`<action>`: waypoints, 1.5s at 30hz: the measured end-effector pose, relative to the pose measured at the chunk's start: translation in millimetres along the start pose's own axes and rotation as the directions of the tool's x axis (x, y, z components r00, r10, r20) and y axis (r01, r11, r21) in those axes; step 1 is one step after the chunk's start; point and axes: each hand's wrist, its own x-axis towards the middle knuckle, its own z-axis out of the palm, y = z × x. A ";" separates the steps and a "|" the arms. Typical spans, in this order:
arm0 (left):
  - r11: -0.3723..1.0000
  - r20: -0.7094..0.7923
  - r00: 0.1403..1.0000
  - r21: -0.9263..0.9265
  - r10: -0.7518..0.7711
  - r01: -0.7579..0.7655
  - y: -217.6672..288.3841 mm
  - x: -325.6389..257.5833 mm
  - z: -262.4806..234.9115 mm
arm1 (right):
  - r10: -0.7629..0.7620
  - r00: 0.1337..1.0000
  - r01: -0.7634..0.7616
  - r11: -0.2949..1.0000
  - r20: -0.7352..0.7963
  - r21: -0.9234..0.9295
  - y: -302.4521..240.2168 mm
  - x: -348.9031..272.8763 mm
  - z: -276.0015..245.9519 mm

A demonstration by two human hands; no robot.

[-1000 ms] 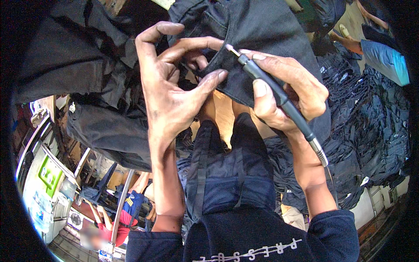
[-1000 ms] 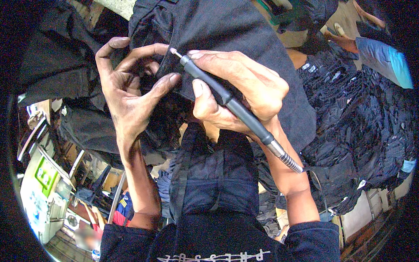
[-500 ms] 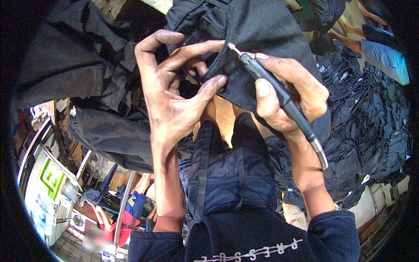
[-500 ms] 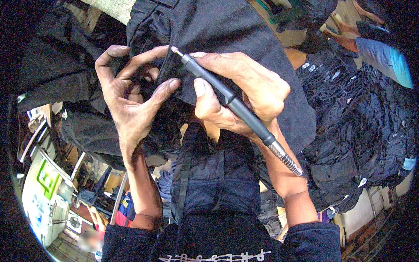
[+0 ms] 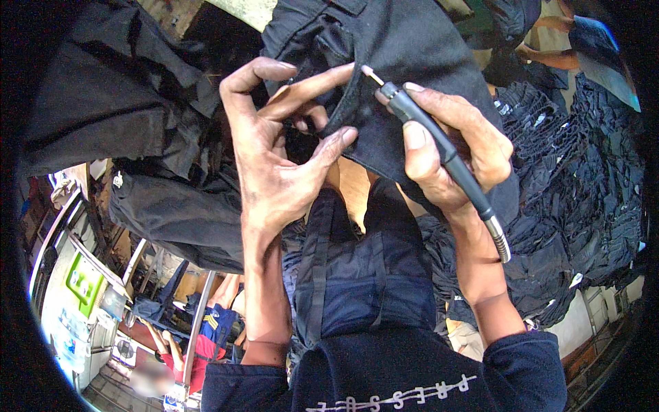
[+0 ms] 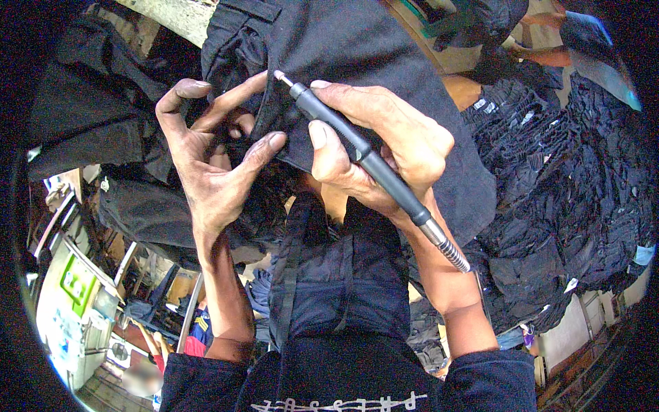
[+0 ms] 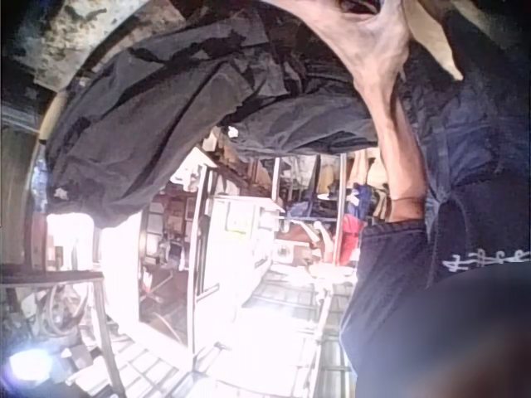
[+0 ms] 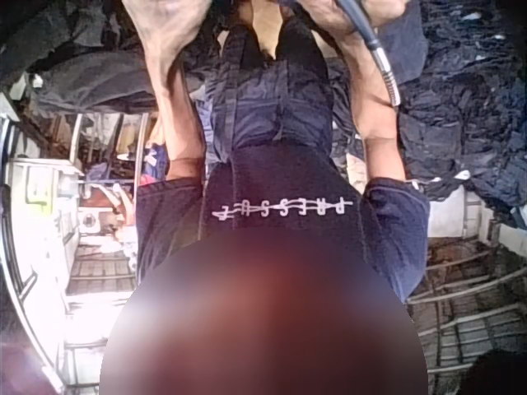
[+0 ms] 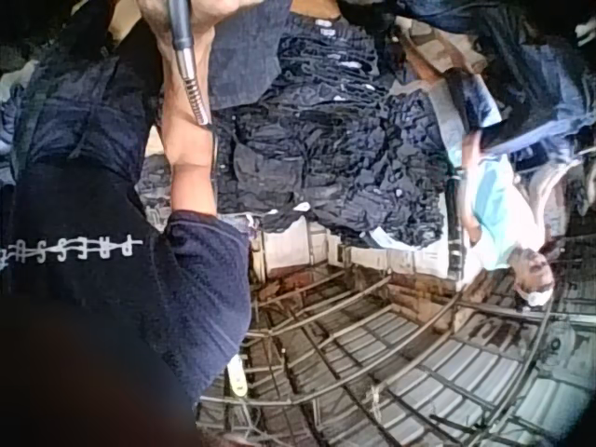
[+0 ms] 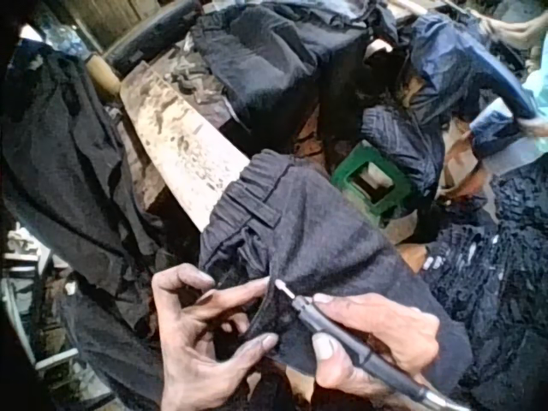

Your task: The person uses a handheld tool to scrape marks off the surface of dark-colored pants. They hold the garment with one hand and scrape with the other, then move to another pair of pants and repeat the process.

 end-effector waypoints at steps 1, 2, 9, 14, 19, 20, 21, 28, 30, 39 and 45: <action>1.000 0.000 1.000 0.002 -0.002 0.002 -0.1 0.1 -1.0 | -0.031 1.000 0.031 0.999 -0.002 0.011 -0.1 -0.1 0.0; 1.000 0.002 1.000 0.006 0.000 0.000 -0.6 0.5 -0.8 | -0.059 0.998 0.060 0.998 -0.004 0.023 0.0 -0.4 0.8; 1.000 0.017 0.999 0.002 -0.028 0.028 5.8 1.9 -4.3 | 0.060 0.998 -0.058 0.995 0.031 -0.084 -6.2 3.4 1.3; 0.999 0.029 0.999 0.034 -0.018 0.017 3.7 1.8 -4.9 | 0.017 1.000 -0.017 0.999 -0.015 -0.028 -4.6 2.8 4.9; 0.997 0.017 1.000 0.077 0.019 -0.020 8.2 0.7 -1.9 | 0.146 0.988 -0.145 0.989 -0.055 0.038 -6.1 2.6 6.8; 0.995 0.004 0.999 0.088 0.035 -0.035 13.7 -0.7 1.6 | 0.188 0.978 -0.180 0.980 -0.088 0.091 -6.6 0.9 4.7; 0.993 -0.037 0.999 0.110 0.040 -0.036 20.3 -2.4 5.2 | 0.314 0.918 -0.236 0.923 -0.240 0.305 -6.4 -2.1 7.1; 0.918 0.049 0.990 0.373 0.129 -0.138 52.4 31.0 -3.2 | 0.175 0.946 -0.243 0.941 -0.272 -0.237 -29.9 -93.4 -90.2; 0.806 -0.037 0.915 0.489 0.403 -0.335 43.0 70.2 -47.1 | 0.122 0.960 -0.206 0.917 -0.253 -0.341 -38.3 -116.7 -107.9; 0.957 -0.712 0.683 0.283 0.160 0.071 28.3 54.7 -7.4 | 0.112 0.949 -0.240 0.861 -0.293 -0.448 -22.6 -142.4 -108.5; 0.981 -0.300 0.934 -0.072 -0.196 0.183 -10.4 -65.9 76.5 | 0.203 0.947 -0.276 0.910 -0.249 -0.309 -12.5 -159.6 -129.4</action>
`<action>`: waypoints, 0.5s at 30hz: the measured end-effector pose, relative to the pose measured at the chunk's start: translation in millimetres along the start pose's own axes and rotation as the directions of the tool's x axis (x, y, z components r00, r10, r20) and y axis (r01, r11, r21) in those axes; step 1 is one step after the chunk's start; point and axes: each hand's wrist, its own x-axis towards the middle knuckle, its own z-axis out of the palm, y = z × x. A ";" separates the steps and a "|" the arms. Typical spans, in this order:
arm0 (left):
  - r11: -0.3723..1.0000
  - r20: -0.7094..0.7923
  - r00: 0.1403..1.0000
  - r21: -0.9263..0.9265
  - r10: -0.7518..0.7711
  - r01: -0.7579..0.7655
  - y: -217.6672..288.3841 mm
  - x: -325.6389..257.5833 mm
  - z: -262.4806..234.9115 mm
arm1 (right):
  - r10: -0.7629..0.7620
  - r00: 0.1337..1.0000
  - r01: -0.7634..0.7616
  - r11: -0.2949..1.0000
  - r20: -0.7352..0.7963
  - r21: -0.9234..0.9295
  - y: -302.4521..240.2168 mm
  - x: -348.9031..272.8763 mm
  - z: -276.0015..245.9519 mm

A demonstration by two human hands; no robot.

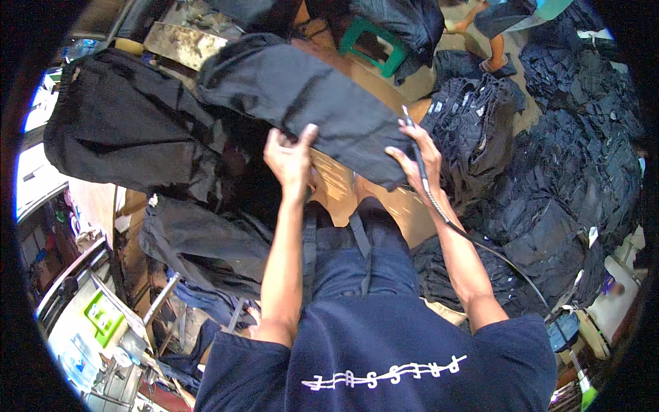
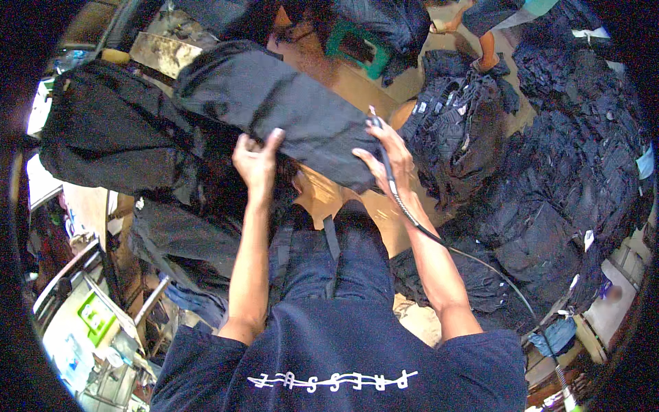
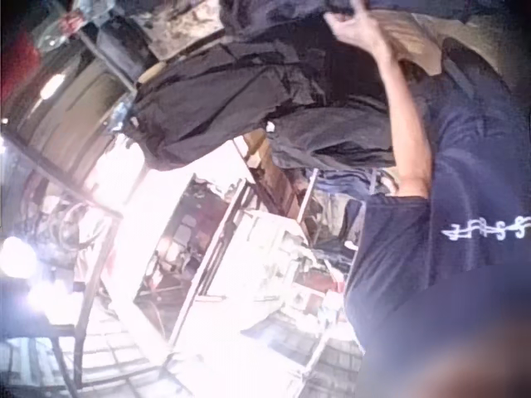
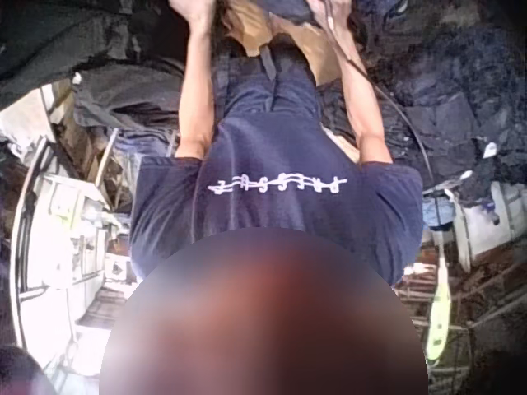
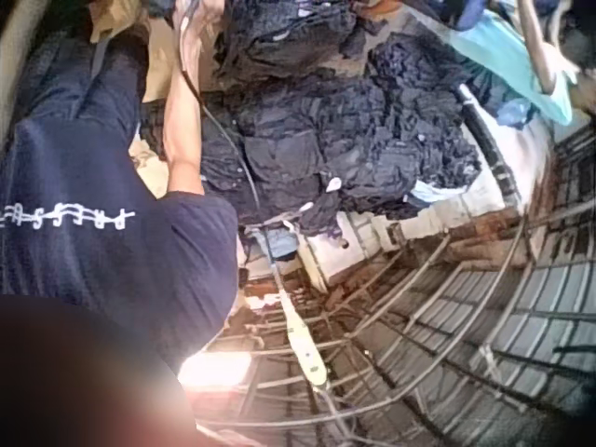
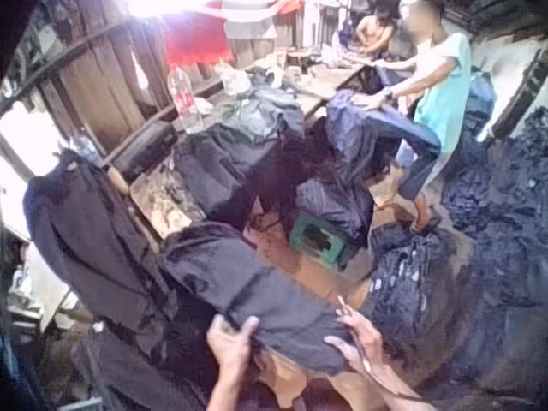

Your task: The person uses a handheld tool to scrape marks off the surface of dark-colored pants. They hold the garment with one hand and scrape with the other, then move to another pair of pants and repeat the process.

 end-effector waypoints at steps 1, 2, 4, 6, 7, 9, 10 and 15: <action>0.994 -0.074 0.992 0.056 0.097 -0.093 -8.6 15.7 -8.2 | -0.037 0.999 0.037 0.999 0.009 0.014 -0.2 8.3 9.8; 0.952 -0.133 0.977 0.280 0.165 -0.123 -14.9 32.4 -20.3 | -0.081 0.997 0.081 0.996 0.001 0.021 -1.8 18.8 22.6; 0.996 -0.340 0.937 0.046 0.085 -0.074 -15.6 69.6 -21.4 | -0.169 0.986 0.169 0.986 -0.004 0.012 -8.1 47.8 51.6; 0.998 -0.483 0.874 0.026 0.059 -0.052 8.1 94.6 -23.0 | -0.214 0.977 0.212 0.975 0.021 0.061 -14.9 73.7 73.6; 0.978 -0.516 0.852 -0.207 -0.086 -0.027 26.5 100.9 -14.8 | -0.257 0.966 0.255 0.965 0.031 0.056 -17.0 85.5 81.8; 0.947 -0.505 0.836 -0.318 -0.215 0.051 61.5 85.9 6.1 | -0.248 0.966 0.240 0.966 0.078 0.099 -17.7 97.5 87.5; 0.954 -0.523 0.829 -0.298 -0.196 0.037 71.0 66.1 20.6 | -0.228 0.969 0.214 0.966 0.093 0.142 -16.7 100.4 87.8; 0.876 0.100 0.947 -0.360 -0.304 0.319 36.4 -63.5 69.0 | -0.207 0.973 0.184 0.961 0.099 0.206 -8.4 98.7 85.4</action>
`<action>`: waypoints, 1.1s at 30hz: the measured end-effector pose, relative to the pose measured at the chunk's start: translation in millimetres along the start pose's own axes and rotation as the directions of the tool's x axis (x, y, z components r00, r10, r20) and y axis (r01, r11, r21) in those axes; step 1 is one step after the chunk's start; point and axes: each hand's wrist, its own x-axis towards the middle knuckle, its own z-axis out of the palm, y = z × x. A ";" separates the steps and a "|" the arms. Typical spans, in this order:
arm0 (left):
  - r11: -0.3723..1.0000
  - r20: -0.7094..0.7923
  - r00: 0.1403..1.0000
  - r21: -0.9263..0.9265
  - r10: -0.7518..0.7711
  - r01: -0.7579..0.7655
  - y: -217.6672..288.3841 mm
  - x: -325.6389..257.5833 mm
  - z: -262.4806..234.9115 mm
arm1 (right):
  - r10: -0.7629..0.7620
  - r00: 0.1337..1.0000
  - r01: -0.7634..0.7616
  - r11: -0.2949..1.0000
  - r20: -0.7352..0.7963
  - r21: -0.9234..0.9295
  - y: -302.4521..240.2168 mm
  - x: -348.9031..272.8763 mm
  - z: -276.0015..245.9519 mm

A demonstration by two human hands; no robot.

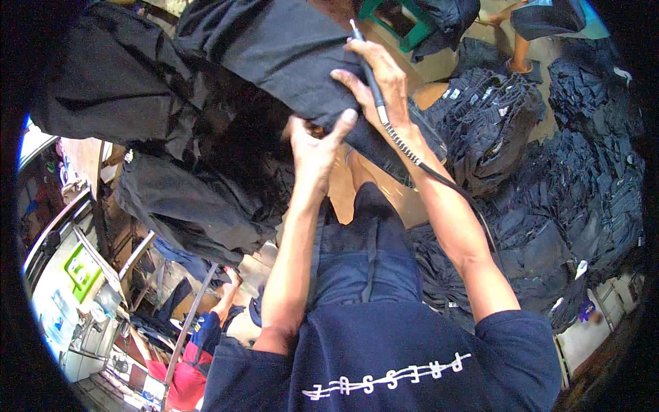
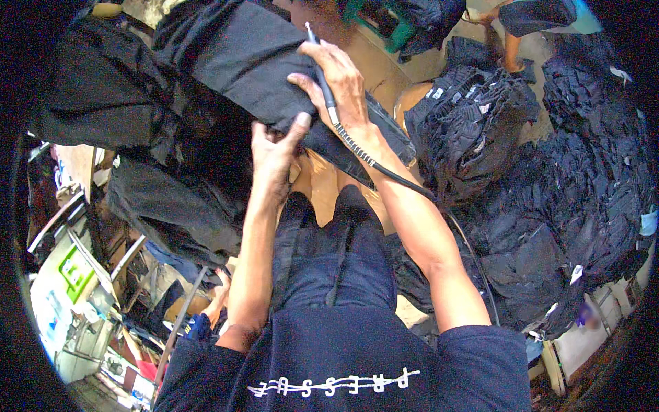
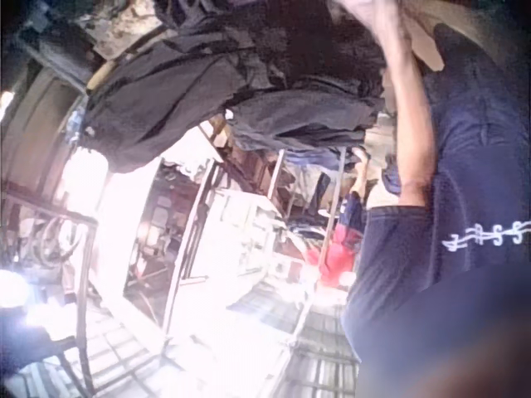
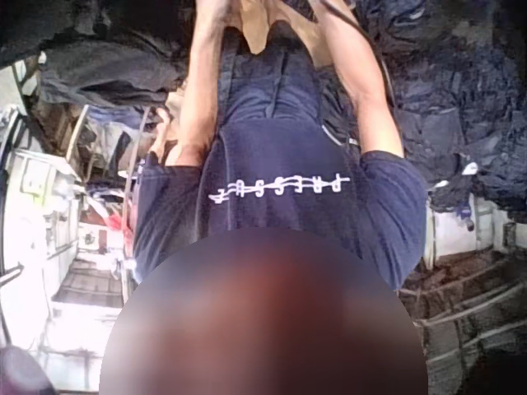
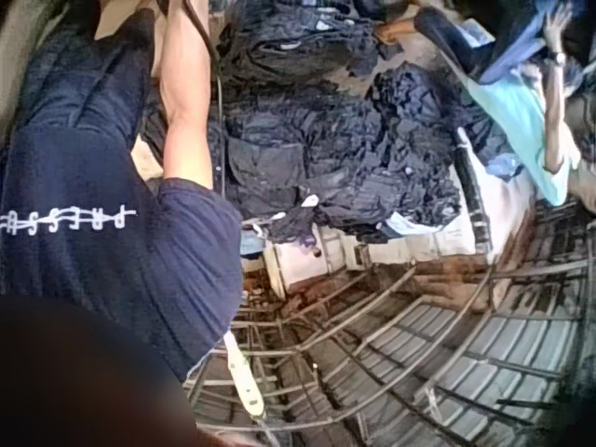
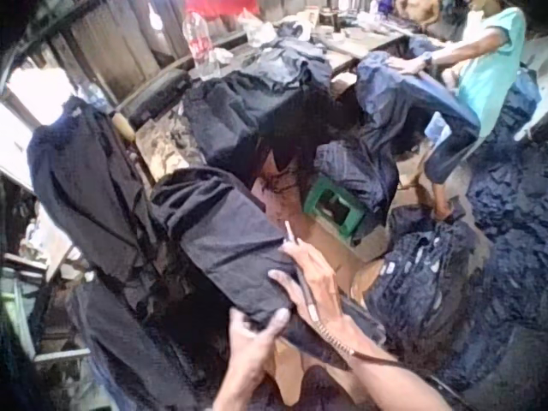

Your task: The person uses a handheld tool to scrape marks off the surface of dark-colored pants. They hold the garment with one hand and scrape with the other, then move to another pair of pants and repeat the process.

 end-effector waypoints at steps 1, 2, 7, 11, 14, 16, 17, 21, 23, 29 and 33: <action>0.996 0.025 0.998 0.065 0.059 -0.060 -9.1 -3.4 -5.9 | -0.011 1.000 0.011 1.000 -0.026 0.029 0.6 -1.7 -1.0; 0.988 0.030 0.999 0.148 0.035 -0.040 -16.7 -8.7 -11.0 | -0.018 0.999 0.021 0.998 -0.050 0.061 1.5 -2.2 -1.7; 0.943 0.007 0.997 0.325 -0.073 0.066 -0.8 -0.2 -21.8 | 0.113 0.986 -0.081 0.968 -0.123 0.238 -0.2 -13.5 -13.1; 0.917 -0.018 1.000 0.398 0.017 -0.008 6.5 -2.3 -18.1 | -0.015 0.993 0.024 0.996 -0.114 0.082 -3.5 -14.6 -16.2; 0.965 0.030 0.999 0.260 0.020 -0.027 -3.3 -4.2 -27.2 | -0.030 0.981 0.051 0.993 -0.193 0.102 -10.4 -19.3 -20.1; 0.988 0.096 0.992 0.124 0.078 -0.089 -11.9 -4.5 -37.2 | 0.022 0.985 0.002 0.991 -0.172 0.133 -18.3 -33.5 -31.3; 0.982 0.088 0.990 0.145 0.108 -0.120 -16.8 -4.6 -41.0 | 0.076 0.982 -0.036 0.973 -0.171 0.226 -21.9 -43.0 -30.9; 0.989 0.096 0.984 -0.022 0.150 -0.149 -34.2 -3.4 -47.1 | -0.163 0.986 0.163 0.987 0.014 0.001 -20.4 -74.5 -43.3; 0.980 0.052 0.983 0.088 0.175 -0.179 -40.8 -2.8 -46.4 | -0.226 0.973 0.224 0.974 0.049 0.037 -18.4 -83.3 -43.3; 0.977 0.025 0.977 -0.014 0.213 -0.212 -49.7 -2.2 -45.5 | -0.271 0.955 0.264 0.962 0.123 0.075 -19.8 -87.3 -40.7; 0.973 0.019 0.973 -0.022 0.228 -0.228 -50.8 -2.1 -44.7 | -0.300 0.940 0.287 0.953 0.161 0.097 -19.5 -86.9 -41.4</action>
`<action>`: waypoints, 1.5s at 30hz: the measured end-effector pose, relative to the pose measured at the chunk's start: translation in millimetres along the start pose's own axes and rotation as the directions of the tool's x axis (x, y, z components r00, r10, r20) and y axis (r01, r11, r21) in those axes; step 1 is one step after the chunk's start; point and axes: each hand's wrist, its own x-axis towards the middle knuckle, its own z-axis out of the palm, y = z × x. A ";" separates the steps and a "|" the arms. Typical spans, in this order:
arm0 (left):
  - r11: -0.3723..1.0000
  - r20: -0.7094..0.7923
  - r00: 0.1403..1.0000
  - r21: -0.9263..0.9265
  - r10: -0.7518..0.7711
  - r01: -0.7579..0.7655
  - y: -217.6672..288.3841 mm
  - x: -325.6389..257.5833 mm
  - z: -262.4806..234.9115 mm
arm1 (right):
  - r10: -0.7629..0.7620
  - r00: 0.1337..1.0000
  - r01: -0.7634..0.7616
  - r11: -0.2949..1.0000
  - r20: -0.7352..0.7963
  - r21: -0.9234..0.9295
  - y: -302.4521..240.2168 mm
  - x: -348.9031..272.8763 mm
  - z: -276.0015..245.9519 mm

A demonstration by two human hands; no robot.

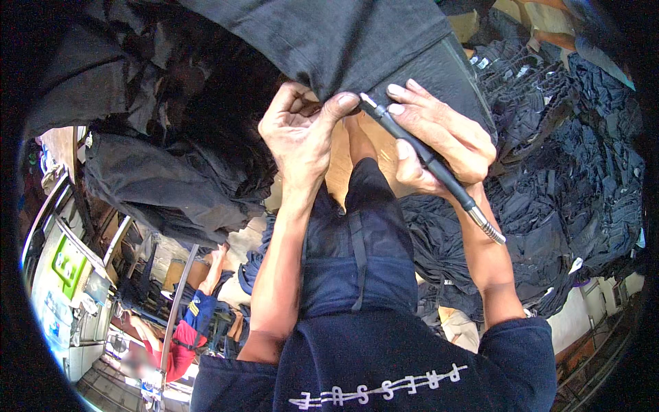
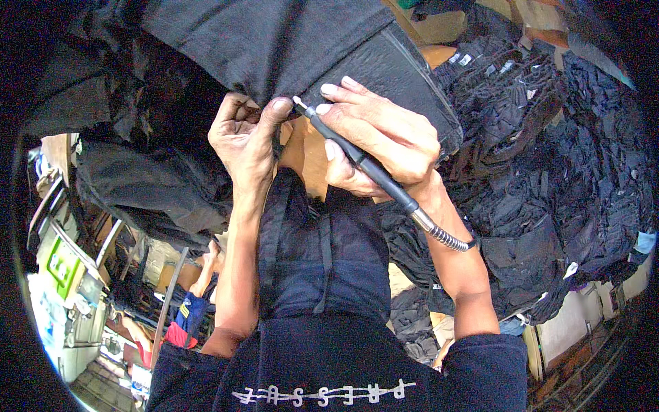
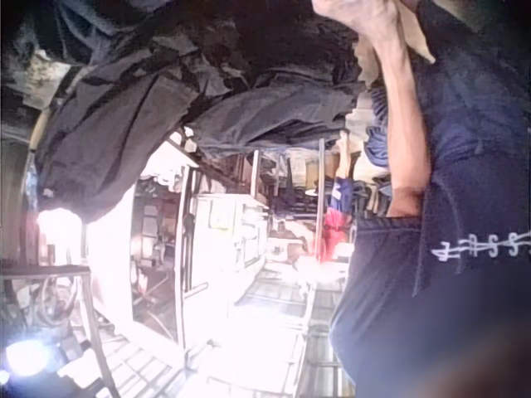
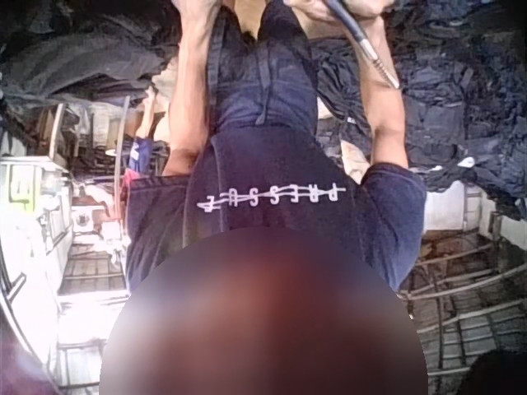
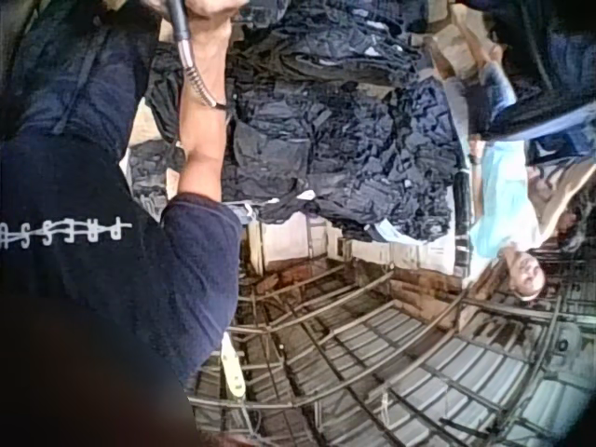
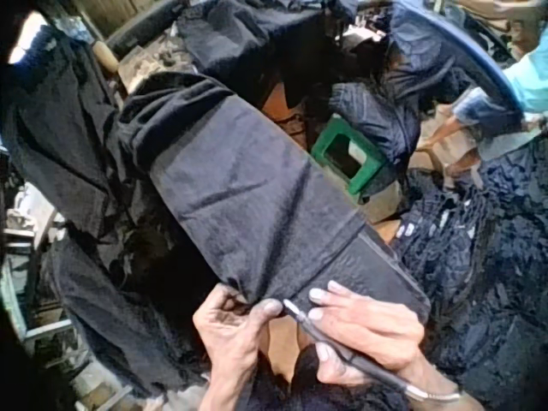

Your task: The person uses a handheld tool to scrape marks off the surface of dark-colored pants. They hold the garment with one hand and scrape with the other, then move to another pair of pants and repeat the process.

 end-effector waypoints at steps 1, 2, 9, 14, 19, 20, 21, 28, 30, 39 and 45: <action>1.000 -0.002 1.000 0.002 0.004 -0.004 -0.2 -0.1 0.3 | -0.010 1.000 0.010 1.000 0.005 -0.003 0.5 -0.2 0.5; 1.000 -0.003 1.000 0.006 0.004 -0.004 -0.1 -0.1 0.5 | -0.011 1.000 0.011 1.000 0.011 -0.011 1.0 -0.3 1.4; 0.997 -0.029 1.000 0.076 -0.005 0.007 0.7 -1.1 -0.2 | 0.004 1.000 -0.004 1.000 -0.003 -0.030 -2.7 -0.6 2.0; 0.999 -0.021 1.000 0.043 0.018 -0.017 -0.2 -0.4 1.4 | 0.012 0.999 -0.014 0.998 -0.040 -0.058 -0.6 -1.7 3.9; 0.999 -0.019 1.000 0.046 0.021 -0.020 0.2 -0.2 2.2 | -0.021 0.999 0.018 0.998 -0.040 -0.064 1.0 -2.9 2.1; 0.999 -0.022 1.000 0.053 0.011 -0.010 0.6 -0.6 1.8 | -0.030 0.999 0.028 0.997 -0.027 -0.069 0.9 -2.9 1.4; 0.998 -0.022 1.000 0.055 0.008 -0.007 0.5 -0.5 1.9 | -0.029 0.999 0.027 0.997 -0.027 -0.072 1.2 -2.6 1.2; 0.999 -0.013 1.000 0.044 0.009 -0.008 -2.2 0.2 -0.3 | 0.054 0.993 -0.065 0.992 -0.104 -0.109 0.1 -3.2 2.9; 0.998 -0.010 1.000 0.061 0.009 -0.009 -2.8 0.6 -1.2 | 0.055 0.992 -0.069 0.991 -0.117 -0.116 0.7 -3.6 3.3; 1.000 -0.018 1.000 -0.019 0.020 -0.021 -4.0 0.9 2.1 | 0.075 0.988 -0.097 0.982 -0.139 -0.160 1.9 -3.2 1.4; 1.000 -0.013 1.000 0.022 0.009 -0.009 -5.0 2.4 1.5 | 0.089 0.989 -0.108 0.979 -0.119 -0.172 2.4 -3.0 -1.9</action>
